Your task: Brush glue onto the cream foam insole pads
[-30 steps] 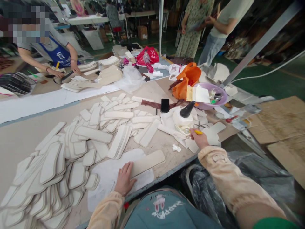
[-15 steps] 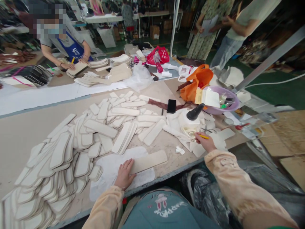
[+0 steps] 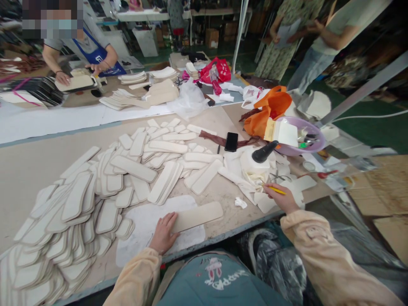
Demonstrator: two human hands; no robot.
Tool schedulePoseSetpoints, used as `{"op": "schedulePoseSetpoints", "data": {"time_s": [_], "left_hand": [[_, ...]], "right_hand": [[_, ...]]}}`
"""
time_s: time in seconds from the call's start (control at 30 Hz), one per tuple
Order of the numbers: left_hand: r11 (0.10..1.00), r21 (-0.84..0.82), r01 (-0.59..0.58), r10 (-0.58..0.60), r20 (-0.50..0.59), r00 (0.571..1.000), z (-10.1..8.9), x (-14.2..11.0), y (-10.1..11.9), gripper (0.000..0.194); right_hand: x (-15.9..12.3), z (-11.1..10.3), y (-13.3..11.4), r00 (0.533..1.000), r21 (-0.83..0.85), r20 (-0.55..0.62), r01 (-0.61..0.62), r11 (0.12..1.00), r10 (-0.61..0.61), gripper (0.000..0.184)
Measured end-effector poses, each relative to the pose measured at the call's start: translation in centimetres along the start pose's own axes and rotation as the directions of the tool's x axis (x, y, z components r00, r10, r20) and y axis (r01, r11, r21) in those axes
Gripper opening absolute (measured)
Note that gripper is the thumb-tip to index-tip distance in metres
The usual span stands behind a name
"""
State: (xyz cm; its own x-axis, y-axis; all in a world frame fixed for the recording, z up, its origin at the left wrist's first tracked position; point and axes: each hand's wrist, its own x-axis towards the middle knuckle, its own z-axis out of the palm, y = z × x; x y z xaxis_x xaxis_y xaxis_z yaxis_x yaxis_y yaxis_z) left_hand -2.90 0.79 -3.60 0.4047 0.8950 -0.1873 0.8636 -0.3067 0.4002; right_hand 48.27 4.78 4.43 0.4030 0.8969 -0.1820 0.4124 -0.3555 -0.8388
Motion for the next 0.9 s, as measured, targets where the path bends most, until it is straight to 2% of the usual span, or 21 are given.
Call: {"op": "schedulePoseSetpoints", "data": {"time_s": [0.17,0.37,0.47,0.67,0.8,0.9], "left_hand": [[1.0,-0.022,0.012,-0.012,0.011,1.0,-0.1,0.0,0.0,0.068],[0.999,-0.052,-0.013,0.013,0.0,1.0,-0.2,0.0,-0.2,0.067],[0.997,-0.075,-0.019,0.019,-0.005,1.0,0.1,0.0,-0.5,0.068],[0.992,-0.128,0.007,-0.005,0.013,1.0,-0.7,-0.2,-0.1,0.079],[0.984,-0.176,0.04,-0.032,0.049,0.998,-1.5,-0.1,0.2,0.087],[0.976,-0.212,0.055,-0.043,0.059,0.997,-1.5,0.0,0.0,0.093]], "right_hand": [[1.3,0.4,0.4,0.999,-0.002,-0.009,0.034,0.999,-0.034,0.037],[-0.3,-0.4,0.2,0.992,0.033,-0.086,0.092,0.995,-0.089,0.037],[-1.1,0.0,0.1,0.991,0.071,-0.13,0.054,0.996,-0.045,0.039],[-2.1,1.4,0.8,0.991,0.126,-0.105,-0.074,0.989,0.087,0.039],[-3.5,0.9,1.0,0.976,0.071,-0.201,-0.075,0.995,0.088,0.03],[-5.5,0.7,0.1,0.964,0.081,-0.255,-0.054,0.995,0.073,0.025]]}}
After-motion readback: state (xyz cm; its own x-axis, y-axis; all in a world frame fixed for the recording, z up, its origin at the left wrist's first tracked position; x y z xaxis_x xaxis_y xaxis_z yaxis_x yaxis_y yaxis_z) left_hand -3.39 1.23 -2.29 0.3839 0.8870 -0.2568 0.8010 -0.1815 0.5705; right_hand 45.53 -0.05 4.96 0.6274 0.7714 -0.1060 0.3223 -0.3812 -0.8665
